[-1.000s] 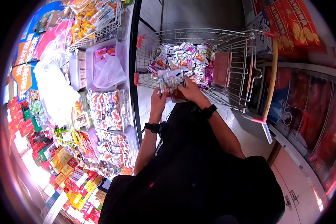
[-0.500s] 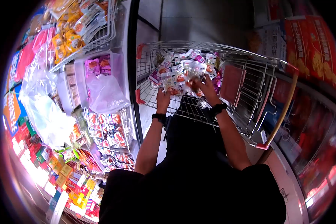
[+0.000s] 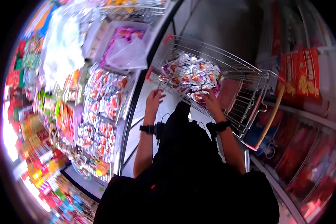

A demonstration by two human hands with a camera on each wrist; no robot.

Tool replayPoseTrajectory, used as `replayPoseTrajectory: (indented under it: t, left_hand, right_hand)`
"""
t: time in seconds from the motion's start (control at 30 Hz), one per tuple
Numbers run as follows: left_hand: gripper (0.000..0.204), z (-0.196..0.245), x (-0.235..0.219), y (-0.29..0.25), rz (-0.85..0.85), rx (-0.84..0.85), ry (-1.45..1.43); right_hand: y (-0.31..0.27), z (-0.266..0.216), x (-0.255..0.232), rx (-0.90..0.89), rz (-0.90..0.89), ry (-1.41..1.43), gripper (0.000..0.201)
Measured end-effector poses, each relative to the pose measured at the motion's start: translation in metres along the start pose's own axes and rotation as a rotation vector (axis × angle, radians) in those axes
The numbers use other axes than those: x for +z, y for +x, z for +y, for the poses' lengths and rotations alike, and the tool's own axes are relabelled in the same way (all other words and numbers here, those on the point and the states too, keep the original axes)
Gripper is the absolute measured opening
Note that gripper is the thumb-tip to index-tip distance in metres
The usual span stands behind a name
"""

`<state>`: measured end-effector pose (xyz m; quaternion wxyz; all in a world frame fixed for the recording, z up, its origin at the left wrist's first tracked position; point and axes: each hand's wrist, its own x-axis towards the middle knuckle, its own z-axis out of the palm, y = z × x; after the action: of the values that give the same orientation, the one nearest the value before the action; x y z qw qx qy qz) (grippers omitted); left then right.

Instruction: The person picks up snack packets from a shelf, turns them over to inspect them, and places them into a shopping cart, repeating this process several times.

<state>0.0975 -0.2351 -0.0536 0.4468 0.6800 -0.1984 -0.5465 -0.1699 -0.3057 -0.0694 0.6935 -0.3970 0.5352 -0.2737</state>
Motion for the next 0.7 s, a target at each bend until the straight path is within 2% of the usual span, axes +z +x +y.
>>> replayPoseTrajectory:
  t: [0.07, 0.1, 0.17, 0.27, 0.3, 0.4, 0.5, 0.67, 0.7]
  left_hand:
    - [0.025, -0.021, -0.024, -0.050, 0.079, -0.038, -0.093]
    - [0.025, -0.023, -0.032, -0.081, 0.107, -0.038, -0.115]
    - [0.027, -0.043, -0.060, -0.119, 0.117, -0.055, -0.094]
    - [0.028, -0.037, -0.108, -0.170, 0.229, 0.004, -0.102]
    - [0.027, -0.042, -0.125, -0.183, 0.304, 0.081, -0.131]
    - [0.025, -0.058, -0.162, -0.209, 0.516, 0.253, -0.245]
    - [0.026, -0.071, -0.192, -0.225, 0.706, 0.245, -0.229]
    - [0.026, -0.085, -0.244, -0.207, 0.952, 0.332, -0.227]
    - [0.026, -0.081, -0.257, -0.199, 0.996, 0.360, -0.201]
  right_hand:
    - [-0.017, 0.008, 0.015, 0.029, -0.112, -0.082, 0.032]
    - [-0.023, 0.012, 0.026, 0.004, -0.164, 0.005, 0.029]
    - [-0.029, 0.010, 0.051, 0.019, -0.301, 0.002, 0.028]
    - [-0.039, -0.005, 0.107, 0.092, -0.483, -0.141, 0.027]
    - [-0.041, -0.008, 0.130, 0.081, -0.558, -0.184, 0.027]
    - [-0.050, -0.017, 0.188, 0.051, -0.745, -0.312, 0.027]
    - [-0.056, -0.013, 0.247, 0.051, -0.892, -0.425, 0.027]
    - [-0.072, -0.007, 0.361, 0.030, -1.048, -0.463, 0.035]
    - [-0.059, 0.005, 0.382, -0.056, -1.051, -0.541, 0.036]
